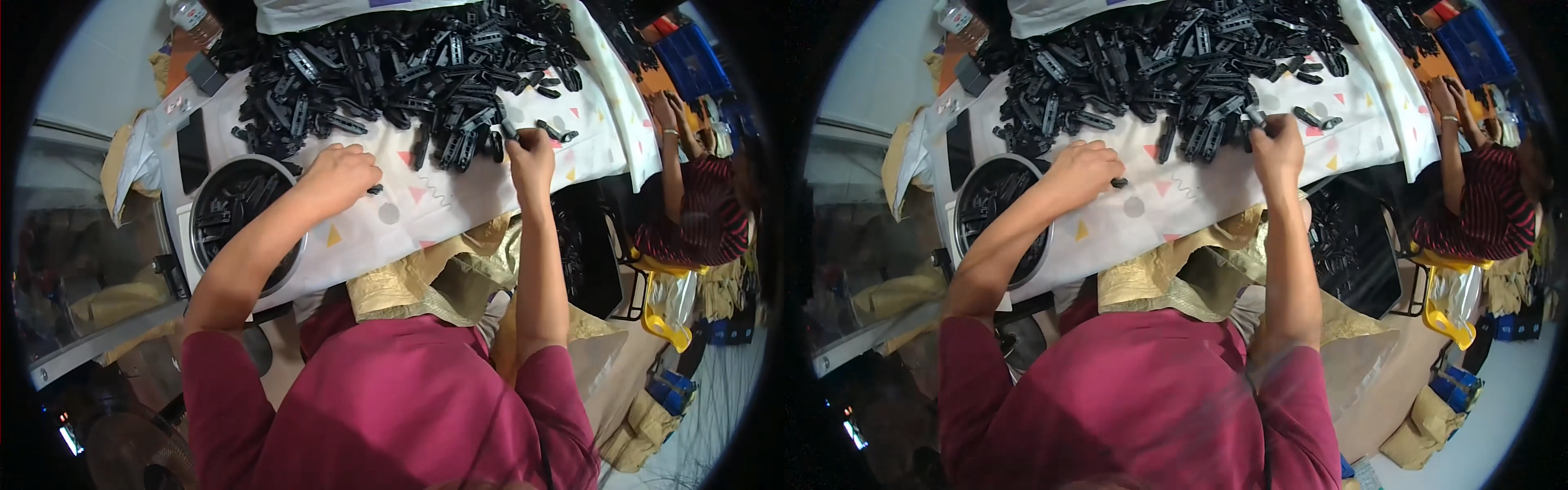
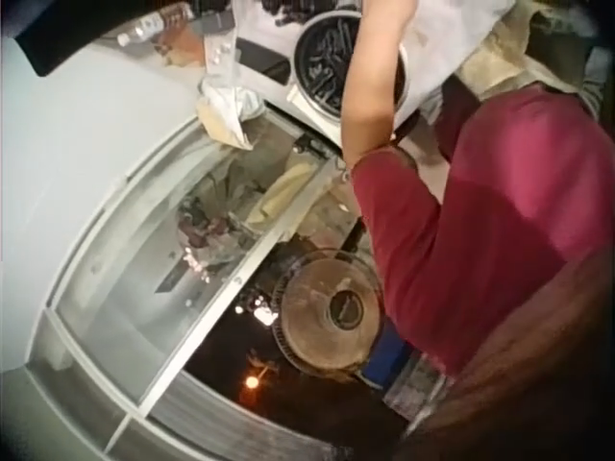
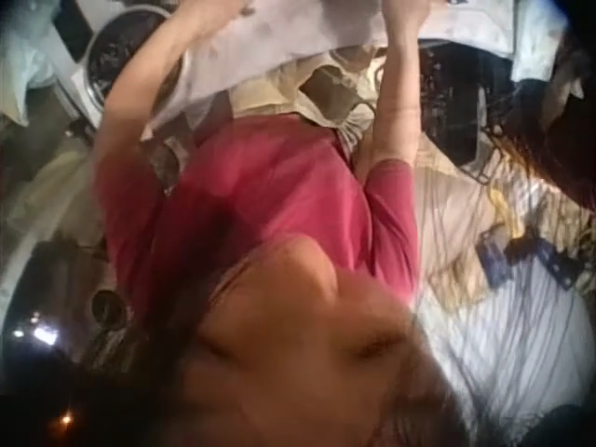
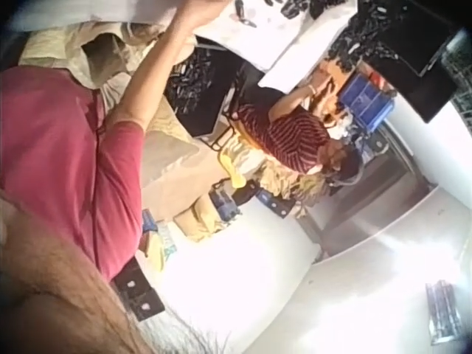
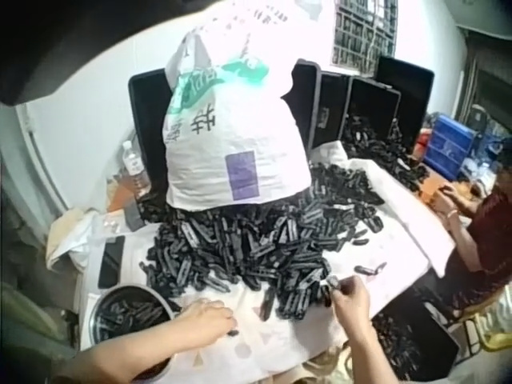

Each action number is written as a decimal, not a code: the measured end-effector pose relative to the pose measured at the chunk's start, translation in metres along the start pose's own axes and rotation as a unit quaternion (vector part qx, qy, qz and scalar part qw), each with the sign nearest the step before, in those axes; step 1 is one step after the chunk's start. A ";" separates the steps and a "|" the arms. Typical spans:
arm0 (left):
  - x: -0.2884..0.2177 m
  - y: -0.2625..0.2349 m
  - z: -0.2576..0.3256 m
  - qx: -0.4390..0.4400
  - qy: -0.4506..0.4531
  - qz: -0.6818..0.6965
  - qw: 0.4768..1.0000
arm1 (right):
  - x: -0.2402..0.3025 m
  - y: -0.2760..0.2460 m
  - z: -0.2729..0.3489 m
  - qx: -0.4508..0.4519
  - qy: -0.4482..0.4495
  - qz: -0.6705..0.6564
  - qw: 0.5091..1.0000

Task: Assembling small black plastic components and placing the finished pieces into a metal bowl.

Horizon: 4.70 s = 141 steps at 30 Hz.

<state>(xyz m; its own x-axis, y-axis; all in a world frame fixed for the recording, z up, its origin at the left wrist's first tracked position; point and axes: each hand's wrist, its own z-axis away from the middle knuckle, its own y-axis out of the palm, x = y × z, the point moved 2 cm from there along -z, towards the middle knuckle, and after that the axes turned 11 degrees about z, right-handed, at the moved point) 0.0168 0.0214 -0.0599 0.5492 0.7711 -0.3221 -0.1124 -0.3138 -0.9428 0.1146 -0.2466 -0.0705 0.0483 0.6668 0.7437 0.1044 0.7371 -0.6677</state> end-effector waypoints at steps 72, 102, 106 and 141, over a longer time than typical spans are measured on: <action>0.017 -0.004 -0.086 -0.155 -0.114 0.120 0.974 | -0.009 0.008 0.018 -0.019 -0.071 0.253 0.965; -0.075 -0.041 -0.027 -0.305 0.095 0.684 0.656 | 0.105 -0.034 0.121 -0.044 -0.356 -0.137 0.923; -0.075 -0.037 -0.023 -0.279 0.058 0.758 0.587 | 0.110 -0.031 0.118 -0.093 -0.331 -0.072 0.936; 0.007 -0.013 -0.026 -0.064 -0.326 0.145 0.932 | 0.017 0.001 0.055 0.125 -0.020 -0.108 0.986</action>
<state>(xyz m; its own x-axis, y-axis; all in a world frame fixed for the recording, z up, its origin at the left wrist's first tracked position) 0.0434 0.0167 -0.0478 -0.1127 0.8031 -0.5851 -0.0561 -0.5931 -0.8032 0.0610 -0.2287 -0.0604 0.0125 0.4917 0.8707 -0.1400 0.8630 -0.4854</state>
